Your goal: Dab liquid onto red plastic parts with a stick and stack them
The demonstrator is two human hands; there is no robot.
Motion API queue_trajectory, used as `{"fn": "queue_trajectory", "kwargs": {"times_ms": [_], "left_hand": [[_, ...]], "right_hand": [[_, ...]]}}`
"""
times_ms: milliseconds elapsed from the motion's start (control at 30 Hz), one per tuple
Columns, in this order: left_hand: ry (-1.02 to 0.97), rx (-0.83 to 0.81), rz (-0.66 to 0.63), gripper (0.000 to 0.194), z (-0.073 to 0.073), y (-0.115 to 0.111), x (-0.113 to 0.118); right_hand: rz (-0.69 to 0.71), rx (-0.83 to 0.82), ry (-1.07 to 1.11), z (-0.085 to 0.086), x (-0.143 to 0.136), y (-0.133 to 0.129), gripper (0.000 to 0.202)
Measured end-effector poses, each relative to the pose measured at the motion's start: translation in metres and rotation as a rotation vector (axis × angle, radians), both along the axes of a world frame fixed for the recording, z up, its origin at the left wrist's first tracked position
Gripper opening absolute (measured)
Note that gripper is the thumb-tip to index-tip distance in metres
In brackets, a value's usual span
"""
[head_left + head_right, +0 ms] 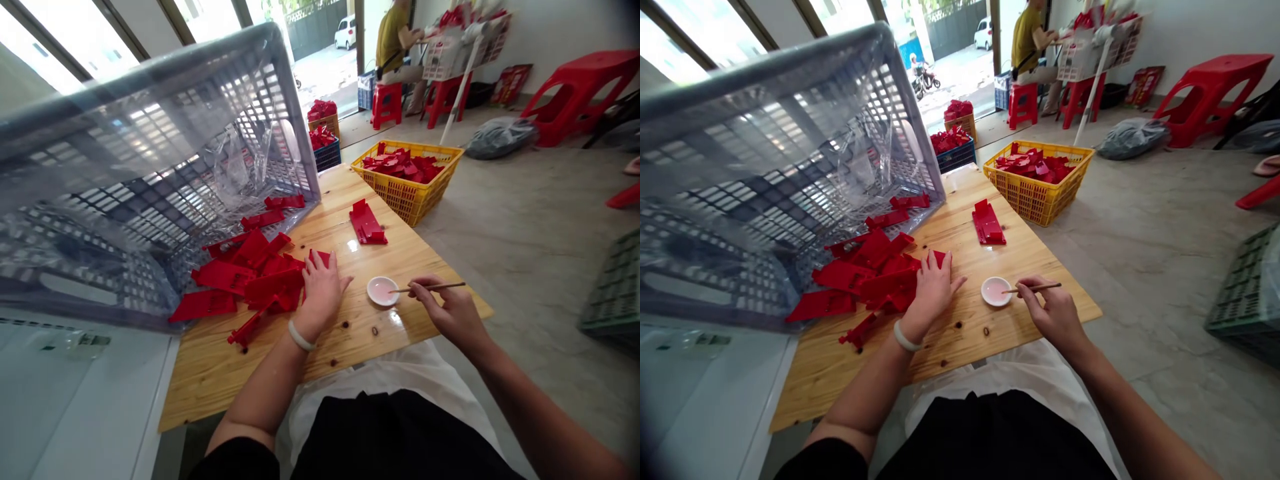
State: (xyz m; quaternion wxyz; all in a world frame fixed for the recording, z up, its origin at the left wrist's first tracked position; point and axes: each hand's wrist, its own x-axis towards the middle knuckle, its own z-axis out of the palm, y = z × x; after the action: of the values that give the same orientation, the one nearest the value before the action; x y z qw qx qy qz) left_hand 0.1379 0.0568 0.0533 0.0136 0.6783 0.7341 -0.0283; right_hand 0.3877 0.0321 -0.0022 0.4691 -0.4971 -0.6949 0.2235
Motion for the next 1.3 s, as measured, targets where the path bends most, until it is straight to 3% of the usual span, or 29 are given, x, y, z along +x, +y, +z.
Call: {"fn": "queue_trajectory", "kwargs": {"times_ms": [133, 500, 567, 633, 700, 767, 833, 900, 1033, 1100, 1300], "left_hand": [[-0.023, -0.083, 0.076, 0.088, -0.004, -0.010, -0.004], [-0.244, 0.000, 0.050, 0.070, -0.003, -0.005, -0.034], [-0.559, 0.090, 0.071, 0.068, 0.000, -0.010, -0.045], [-1.161, 0.168, 0.141, 0.068, 0.004, -0.020, -0.054], [-1.775, 0.116, 0.207, 0.065, 0.009, -0.035, -0.059], [-2.107, -0.033, 0.208, 0.061, 0.013, -0.052, -0.058], [-2.251, -0.127, 0.183, 0.059, 0.015, -0.068, -0.055], [-2.293, -0.156, 0.141, 0.060, 0.015, -0.080, -0.049], [-2.249, -0.173, 0.020, 0.064, 0.015, -0.096, -0.042], [-2.226, -0.161, -0.008, 0.061, 0.019, -0.101, -0.041], [-2.165, -0.179, 0.029, 0.059, 0.032, -0.110, -0.041]], "right_hand": [[0.003, 0.026, 0.003, -0.003, -0.001, -0.004, 0.020], [-0.036, 0.093, 0.023, -0.006, -0.002, -0.007, 0.025], [-0.050, 0.095, 0.034, -0.005, -0.002, -0.006, 0.028], [-0.071, 0.089, 0.054, -0.004, -0.002, -0.005, 0.032], [-0.098, 0.052, 0.080, -0.001, -0.003, -0.005, 0.039], [-0.147, -0.019, 0.123, 0.005, -0.006, -0.007, 0.044], [-0.168, -0.091, 0.213, 0.018, -0.011, -0.013, 0.042], [-0.130, -0.129, 0.333, 0.037, -0.020, -0.023, 0.035], [0.073, -0.103, 0.500, 0.081, -0.043, -0.044, 0.022], [0.141, -0.117, 0.555, 0.094, -0.055, -0.049, 0.019], [0.349, -0.167, 0.649, 0.092, -0.067, -0.042, 0.017]]}}
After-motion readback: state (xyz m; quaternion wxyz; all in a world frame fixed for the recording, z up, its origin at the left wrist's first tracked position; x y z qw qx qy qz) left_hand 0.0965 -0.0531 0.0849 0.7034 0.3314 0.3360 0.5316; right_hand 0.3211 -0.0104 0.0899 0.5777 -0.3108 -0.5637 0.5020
